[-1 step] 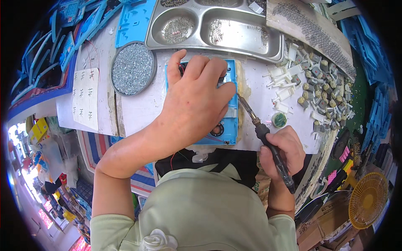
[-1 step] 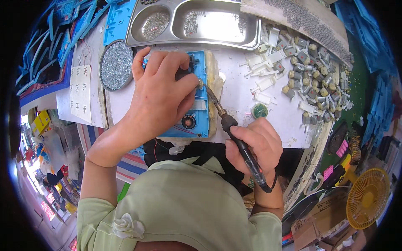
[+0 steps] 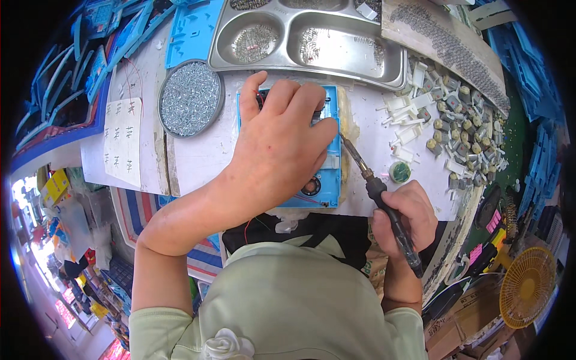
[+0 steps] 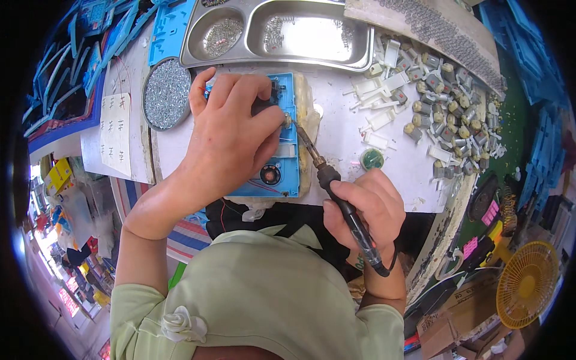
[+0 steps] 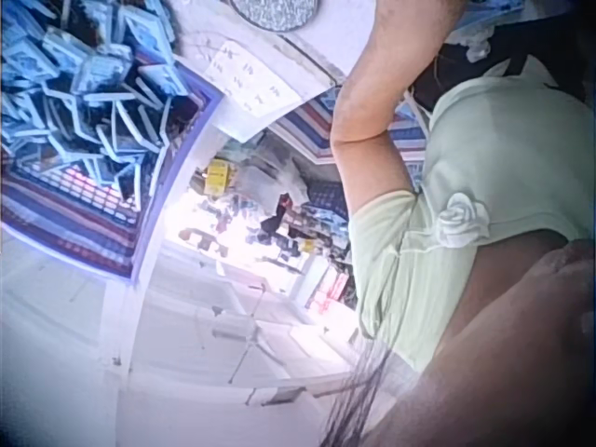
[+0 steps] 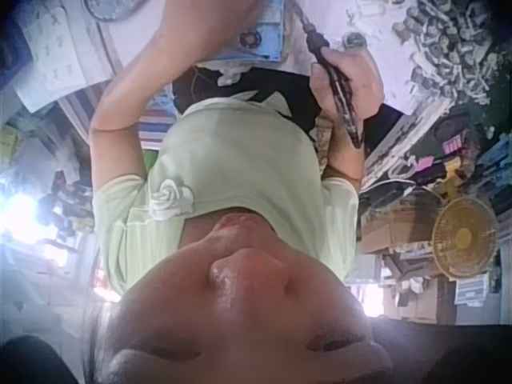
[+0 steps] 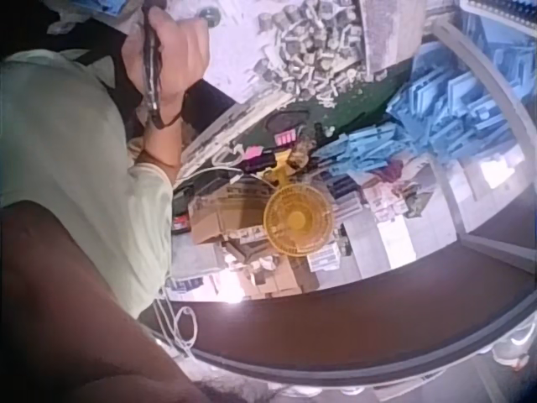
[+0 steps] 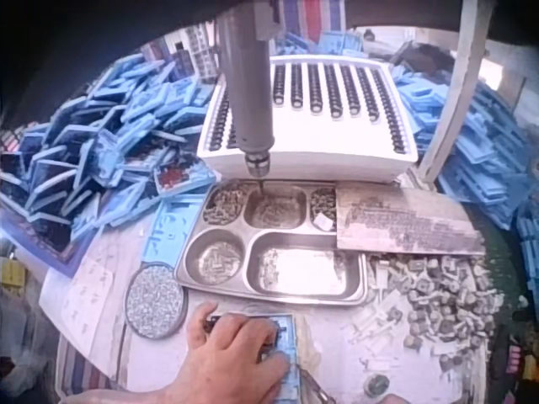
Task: The recorder is assembling an electronic device by soldering components, installing a speaker and board, and securing the blue plastic housing with screws.
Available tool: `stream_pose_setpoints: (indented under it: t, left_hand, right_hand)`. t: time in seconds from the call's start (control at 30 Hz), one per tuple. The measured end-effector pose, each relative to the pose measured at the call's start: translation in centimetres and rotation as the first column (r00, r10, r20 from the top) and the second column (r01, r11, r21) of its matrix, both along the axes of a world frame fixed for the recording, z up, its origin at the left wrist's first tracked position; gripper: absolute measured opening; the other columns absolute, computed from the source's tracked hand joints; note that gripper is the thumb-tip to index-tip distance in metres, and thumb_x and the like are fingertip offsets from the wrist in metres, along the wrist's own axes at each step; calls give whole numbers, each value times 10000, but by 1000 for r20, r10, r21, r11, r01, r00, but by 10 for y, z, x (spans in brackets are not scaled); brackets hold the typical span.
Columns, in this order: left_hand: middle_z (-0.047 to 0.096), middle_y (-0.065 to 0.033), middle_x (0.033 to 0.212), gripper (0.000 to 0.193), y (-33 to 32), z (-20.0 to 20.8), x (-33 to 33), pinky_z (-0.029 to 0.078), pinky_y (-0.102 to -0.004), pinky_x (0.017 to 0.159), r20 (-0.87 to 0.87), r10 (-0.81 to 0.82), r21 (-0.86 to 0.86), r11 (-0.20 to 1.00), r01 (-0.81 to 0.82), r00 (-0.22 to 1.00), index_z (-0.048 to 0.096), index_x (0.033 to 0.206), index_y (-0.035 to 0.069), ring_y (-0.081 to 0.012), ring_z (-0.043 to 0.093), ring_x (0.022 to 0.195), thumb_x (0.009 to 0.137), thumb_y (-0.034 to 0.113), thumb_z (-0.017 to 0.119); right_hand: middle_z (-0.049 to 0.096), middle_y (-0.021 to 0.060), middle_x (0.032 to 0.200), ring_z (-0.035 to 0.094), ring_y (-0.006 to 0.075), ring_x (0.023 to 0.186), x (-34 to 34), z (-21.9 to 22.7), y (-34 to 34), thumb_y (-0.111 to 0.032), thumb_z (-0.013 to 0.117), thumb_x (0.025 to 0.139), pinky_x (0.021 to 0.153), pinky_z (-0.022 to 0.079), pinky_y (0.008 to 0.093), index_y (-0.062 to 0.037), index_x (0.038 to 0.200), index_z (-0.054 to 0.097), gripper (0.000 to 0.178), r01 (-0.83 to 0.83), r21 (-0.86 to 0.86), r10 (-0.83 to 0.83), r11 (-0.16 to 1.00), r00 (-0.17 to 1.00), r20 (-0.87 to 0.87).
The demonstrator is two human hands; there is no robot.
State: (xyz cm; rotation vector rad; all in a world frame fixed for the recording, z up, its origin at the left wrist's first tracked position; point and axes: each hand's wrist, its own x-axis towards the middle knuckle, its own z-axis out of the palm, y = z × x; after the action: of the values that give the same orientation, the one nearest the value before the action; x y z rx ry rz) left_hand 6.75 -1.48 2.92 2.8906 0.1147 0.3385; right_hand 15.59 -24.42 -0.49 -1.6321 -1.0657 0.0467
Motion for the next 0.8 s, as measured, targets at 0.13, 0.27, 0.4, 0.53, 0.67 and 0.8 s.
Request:
stream_pose_setpoints:
  t: [0.13, 0.27, 0.4, 0.53, 0.67, 0.8]
  left_hand:
    - [540, -54, 1120, 165, 1, 0, 0, 272, -569, 1090, 1, -8, 0, 1000, 8, 1000, 657, 853, 136, -264, 523, 1102, 734, 95, 762]
    - [541, -54, 1120, 166, 0, 1, 1, 277, -568, 1088, -5, -4, 0, 1000, 4, 1000, 659, 852, 137, -264, 525, 1099, 729, 94, 762]
    - [545, -72, 1084, 133, 0, 0, 2, 288, -623, 1090, 13, -19, 31, 999, 19, 1000, 661, 850, 120, -270, 513, 1082, 737, 142, 728]
    - [542, -55, 1118, 162, -1, 2, 1, 278, -566, 1091, -22, 3, -16, 1000, -3, 1000, 673, 861, 136, -264, 529, 1109, 732, 93, 763]
    - [543, -57, 1115, 159, 0, 2, 1, 278, -567, 1089, -23, 0, -7, 1000, 0, 1000, 666, 852, 131, -268, 532, 1106, 733, 92, 764]
    - [543, -59, 1116, 158, 0, 3, 1, 282, -572, 1084, -24, -5, -2, 1000, 5, 1000, 654, 843, 129, -272, 533, 1107, 735, 91, 762]
  right_hand:
    - [561, 65, 634, 508, 226, 547, 0, 1, -1, -65, 790, 816, 525, 398, 325, 1, 1013, 694, 229, 14, -2, -14, 1000, 1000, 2]
    - [569, 67, 640, 513, 226, 551, 0, 2, -1, -59, 791, 808, 528, 401, 324, 0, 1014, 696, 235, 15, 3, -15, 1000, 1000, 0]
    - [573, 66, 643, 515, 227, 552, 0, 2, -1, -41, 788, 797, 529, 404, 325, -2, 1012, 696, 237, 10, -7, -10, 1000, 1000, -6]
    - [570, 66, 643, 513, 229, 549, -2, 2, 2, -21, 785, 783, 528, 408, 330, -1, 1015, 695, 249, -17, 13, 17, 1000, 1000, 5]
    - [570, 68, 643, 516, 231, 548, -3, 0, 5, -9, 786, 774, 526, 410, 332, 2, 1022, 693, 265, -35, 12, 35, 999, 999, 16]
    - [571, 69, 642, 514, 232, 541, -2, -1, 5, -6, 786, 774, 522, 409, 330, 3, 1030, 689, 274, -41, 19, 40, 999, 999, 30]
